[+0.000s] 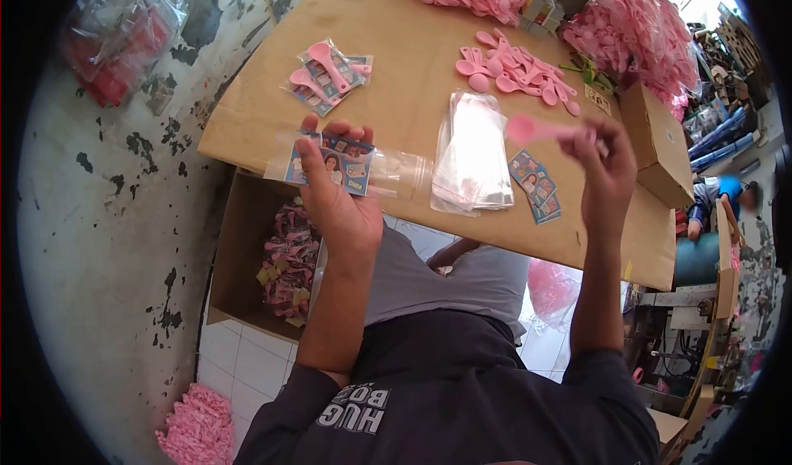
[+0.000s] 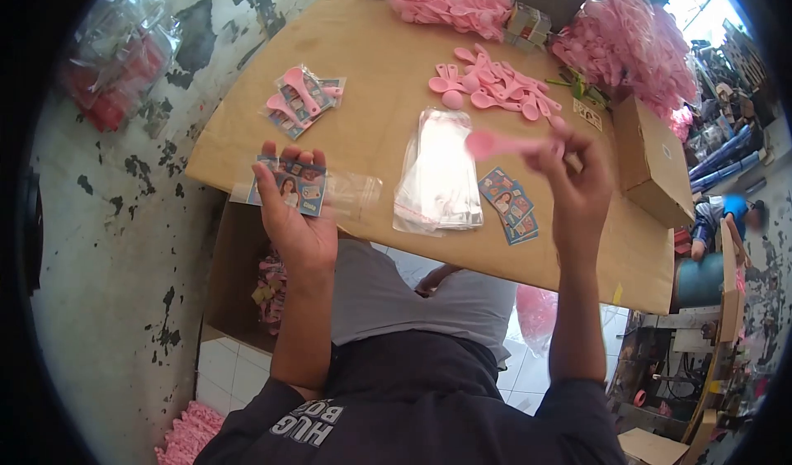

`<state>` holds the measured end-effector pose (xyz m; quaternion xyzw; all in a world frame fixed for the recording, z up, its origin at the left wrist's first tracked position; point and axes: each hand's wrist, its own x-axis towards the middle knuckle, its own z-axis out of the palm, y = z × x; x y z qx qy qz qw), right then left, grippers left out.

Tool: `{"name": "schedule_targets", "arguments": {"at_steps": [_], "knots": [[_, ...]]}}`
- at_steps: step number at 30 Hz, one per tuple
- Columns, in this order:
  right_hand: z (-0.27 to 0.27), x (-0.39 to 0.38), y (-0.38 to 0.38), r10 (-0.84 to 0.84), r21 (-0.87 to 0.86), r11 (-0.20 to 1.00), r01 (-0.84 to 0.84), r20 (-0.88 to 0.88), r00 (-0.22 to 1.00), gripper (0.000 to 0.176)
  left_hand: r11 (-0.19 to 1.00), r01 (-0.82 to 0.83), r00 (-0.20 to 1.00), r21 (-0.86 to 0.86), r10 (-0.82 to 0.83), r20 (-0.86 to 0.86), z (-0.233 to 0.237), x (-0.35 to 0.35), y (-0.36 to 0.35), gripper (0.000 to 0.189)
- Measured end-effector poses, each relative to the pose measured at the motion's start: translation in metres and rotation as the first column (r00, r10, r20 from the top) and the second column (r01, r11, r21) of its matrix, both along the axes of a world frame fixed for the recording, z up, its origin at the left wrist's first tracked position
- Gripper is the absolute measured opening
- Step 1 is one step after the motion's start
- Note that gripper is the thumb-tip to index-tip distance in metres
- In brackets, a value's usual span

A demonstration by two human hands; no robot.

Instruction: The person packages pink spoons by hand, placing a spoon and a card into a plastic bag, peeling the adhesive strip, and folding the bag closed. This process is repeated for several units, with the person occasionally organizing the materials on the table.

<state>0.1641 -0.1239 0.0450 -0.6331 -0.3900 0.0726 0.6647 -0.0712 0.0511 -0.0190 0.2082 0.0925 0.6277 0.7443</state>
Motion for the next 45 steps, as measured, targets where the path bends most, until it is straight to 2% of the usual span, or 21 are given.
{"name": "schedule_targets", "arguments": {"at_steps": [2,4,5,8,12,14,16,19,21,23,25,27,32,34,38,41,43,45], "knots": [[-0.021,-0.027,-0.016,0.101,0.044,0.995,-0.094,-0.246,0.964,0.019,0.999,-0.039,0.998,0.027,0.038,0.044,0.005,0.005,0.001,0.05],[-0.038,-0.053,-0.022,0.133,0.011,0.991,-0.137,-0.317,0.939,0.016,0.998,-0.03,0.998,0.052,0.028,0.048,0.007,0.01,0.001,0.051],[-0.041,-0.067,-0.021,0.096,0.012,0.995,-0.098,-0.386,0.917,0.014,0.997,-0.02,0.998,0.077,0.015,0.062,0.007,0.013,-0.001,0.052],[-0.056,-0.084,-0.018,0.135,0.07,0.991,-0.115,-0.482,0.866,0.014,0.99,0.064,0.998,0.129,-0.066,0.01,0.003,0.023,-0.012,0.052],[-0.058,-0.094,-0.012,0.15,0.054,0.988,-0.143,-0.517,0.843,0.016,0.982,0.164,0.986,0.095,-0.16,-0.043,-0.001,0.04,-0.033,0.05],[-0.055,-0.096,-0.012,0.226,0.053,0.97,-0.239,-0.572,0.788,0.018,0.967,0.237,0.971,0.092,-0.233,-0.051,-0.003,0.043,-0.039,0.049],[-0.056,-0.092,-0.016,0.246,0.056,0.964,-0.261,-0.569,0.785,0.018,0.973,0.225,0.974,0.057,-0.222,-0.055,-0.001,0.043,-0.04,0.048],[-0.048,-0.087,-0.021,0.134,0.014,0.988,-0.151,-0.546,0.827,0.015,0.978,0.206,0.979,0.045,-0.205,-0.016,-0.001,0.043,-0.033,0.048],[-0.053,-0.082,-0.024,0.145,0.006,0.986,-0.167,-0.526,0.838,0.016,0.989,0.138,0.99,0.047,-0.137,-0.031,0.0,0.043,-0.031,0.048],[-0.056,-0.08,-0.023,0.143,0.0,0.986,-0.165,-0.507,0.85,0.017,0.988,0.144,0.988,0.049,-0.141,-0.054,0.002,0.044,-0.036,0.048],[-0.058,-0.086,-0.02,0.218,0.041,0.972,-0.233,-0.536,0.816,0.018,0.985,0.165,0.984,0.051,-0.16,-0.08,0.001,0.048,-0.041,0.048],[-0.052,-0.093,-0.017,0.221,0.051,0.971,-0.235,-0.574,0.789,0.018,0.972,0.212,0.976,0.099,-0.205,-0.077,-0.006,0.051,-0.043,0.047],[-0.052,-0.091,-0.018,0.236,0.075,0.967,-0.245,-0.628,0.741,0.017,0.969,0.231,0.973,0.093,-0.229,-0.027,-0.008,0.047,-0.036,0.046],[-0.058,-0.089,-0.02,0.159,0.041,0.986,-0.165,-0.557,0.815,0.017,0.969,0.224,0.975,0.101,-0.223,-0.012,-0.006,0.046,-0.034,0.045],[-0.057,-0.091,-0.023,0.165,0.026,0.983,-0.181,-0.556,0.815,0.017,0.972,0.183,0.982,0.149,-0.172,-0.081,-0.003,0.045,-0.039,0.046],[-0.054,-0.092,-0.023,0.212,0.027,0.969,-0.246,-0.607,0.766,0.015,0.966,0.159,0.981,0.204,-0.131,-0.142,-0.003,0.046,-0.041,0.047],[-0.056,-0.09,-0.022,0.257,0.128,0.963,-0.239,-0.709,0.656,0.015,0.958,0.151,0.979,0.243,-0.111,-0.171,-0.004,0.045,-0.042,0.047],[-0.055,-0.093,-0.018,0.234,0.146,0.972,-0.185,-0.707,0.667,0.015,0.962,0.173,0.982,0.213,-0.152,-0.108,-0.003,0.043,-0.041,0.047]]}}
